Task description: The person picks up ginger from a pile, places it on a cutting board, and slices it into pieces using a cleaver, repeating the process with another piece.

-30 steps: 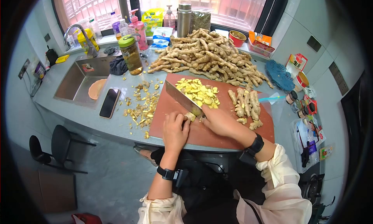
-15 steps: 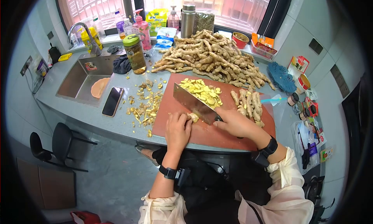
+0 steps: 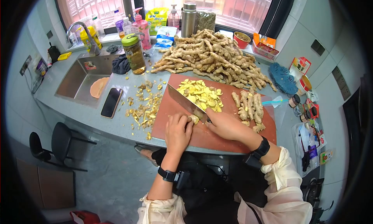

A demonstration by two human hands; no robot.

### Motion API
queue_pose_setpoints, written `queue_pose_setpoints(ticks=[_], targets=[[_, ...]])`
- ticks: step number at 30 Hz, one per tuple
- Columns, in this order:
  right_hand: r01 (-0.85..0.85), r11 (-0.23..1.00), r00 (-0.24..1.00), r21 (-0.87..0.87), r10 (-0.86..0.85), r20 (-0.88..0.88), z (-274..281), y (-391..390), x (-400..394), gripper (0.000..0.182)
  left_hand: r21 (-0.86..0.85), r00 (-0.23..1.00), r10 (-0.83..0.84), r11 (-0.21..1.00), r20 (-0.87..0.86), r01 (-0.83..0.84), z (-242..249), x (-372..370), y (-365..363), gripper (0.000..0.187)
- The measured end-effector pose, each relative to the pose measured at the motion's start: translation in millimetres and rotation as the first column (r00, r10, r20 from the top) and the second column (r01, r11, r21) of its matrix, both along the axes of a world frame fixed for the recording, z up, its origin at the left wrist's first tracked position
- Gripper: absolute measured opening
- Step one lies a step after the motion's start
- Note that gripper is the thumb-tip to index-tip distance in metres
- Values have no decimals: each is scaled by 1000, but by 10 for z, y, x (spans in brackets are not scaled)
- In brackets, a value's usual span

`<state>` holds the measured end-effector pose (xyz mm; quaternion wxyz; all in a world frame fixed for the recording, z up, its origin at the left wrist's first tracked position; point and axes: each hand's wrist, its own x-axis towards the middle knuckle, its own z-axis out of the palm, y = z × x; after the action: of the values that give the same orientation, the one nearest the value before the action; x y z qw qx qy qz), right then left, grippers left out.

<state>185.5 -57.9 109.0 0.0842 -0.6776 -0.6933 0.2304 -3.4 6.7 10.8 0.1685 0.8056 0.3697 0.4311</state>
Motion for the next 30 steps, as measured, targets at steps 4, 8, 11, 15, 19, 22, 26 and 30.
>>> queue_pose_setpoints(ticks=[4, 8, 11, 15, 19, 22, 26, 30], targets=[[-9, 1000, 1000, 24, 9, 25, -22, -15, -7, 33, 14, 1000, 5, 1000, -5, -5, -14, 1, 4, 12], [-16, 1000, 1000, 10, 16, 27, 40, -183, 104, 32, 3, 1000, 9, 1000, -7, -9, -21, -5, 0, 12], [-5, 1000, 999, 2, 5, 39, 82, -244, 59, 32, -7, 1000, 9, 1000, -16, -9, -10, 1, -1, 12], [37, 999, 998, -9, -36, 53, 37, -135, -48, 31, 6, 1000, 1, 1000, -16, -1, -1, 1, 2, 12], [-1, 995, 1000, 100, 0, 5, -179, 121, -78, 30, 6, 1000, 7, 1000, -18, -7, -26, -2, 2, 13], [7, 994, 1000, 112, -9, 15, -152, 140, -123, 31, 4, 1000, 16, 1000, -11, -16, -34, -8, -2, 13], [48, 998, 999, 44, -48, 4, -73, -120, -56, 34, 2, 1000, 25, 1000, -9, -25, -17, -6, -10, 13], [32, 999, 999, 39, -32, -11, 44, -374, 137, 35, 6, 1000, 26, 1000, 1, -26, -37, -1, -11, 13]])
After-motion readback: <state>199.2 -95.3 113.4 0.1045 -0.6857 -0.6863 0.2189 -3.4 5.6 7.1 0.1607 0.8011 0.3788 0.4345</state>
